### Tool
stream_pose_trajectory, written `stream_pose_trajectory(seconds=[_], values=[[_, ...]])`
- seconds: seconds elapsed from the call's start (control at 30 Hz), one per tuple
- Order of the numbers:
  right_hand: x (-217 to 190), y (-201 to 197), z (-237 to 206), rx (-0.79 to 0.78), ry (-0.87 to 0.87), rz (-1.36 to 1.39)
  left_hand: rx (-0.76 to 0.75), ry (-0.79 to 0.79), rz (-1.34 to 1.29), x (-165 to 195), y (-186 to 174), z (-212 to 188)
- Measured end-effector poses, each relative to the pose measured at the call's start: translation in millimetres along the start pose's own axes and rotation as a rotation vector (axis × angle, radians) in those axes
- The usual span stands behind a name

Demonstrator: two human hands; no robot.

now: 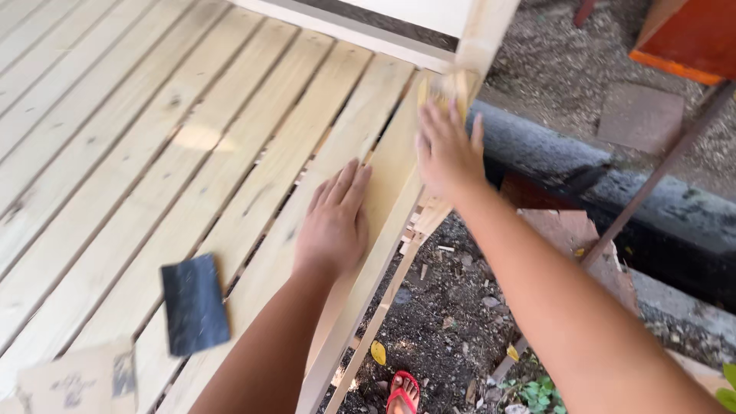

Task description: The person sands a slatted wooden bench frame with sheets of sandpaper, rubbing the flat slats and the side rails and edges of the frame. They move around the bench to sand different sections, at one point steadying the frame with one hand while sanding with the other.

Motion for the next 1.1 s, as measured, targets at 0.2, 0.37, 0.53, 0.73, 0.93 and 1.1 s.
stream_pose_trajectory(seconds=[0.2,0.37,0.53,0.73,0.93,1.1], values=[[-80,13,-131,-0.011,-0.312,0.140,-0.039,0.021,-0.430,8,-24,-26],[-140,19,-238,-0.191,-0.366,0.332,-0.461,0.073,-0.300,35,-70,-115],[-201,19,-325,-0.376,-0.706,0.289,-0.519,-0.147,-0.143,51,-138,-238],[-253,9,-389,-0.318,-1.172,0.673,-0.497,-0.540,0.027,41,-181,-384],[-258,-2,-399,-0.388,-1.211,1.038,-0.234,-0.332,0.319,56,-163,-448],[-210,4,-320,-0.133,-0.916,0.751,-0.248,-0.466,0.515,70,-113,-400]])
Point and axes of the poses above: each hand's wrist, its own z-axis towards the middle knuckle, its own y-axis out of the palm, x = y × z, the point moved 4 cm from there along z, towards the middle knuckle, and after that the axes turned 5 degrees about z, right-handed, at the moved point
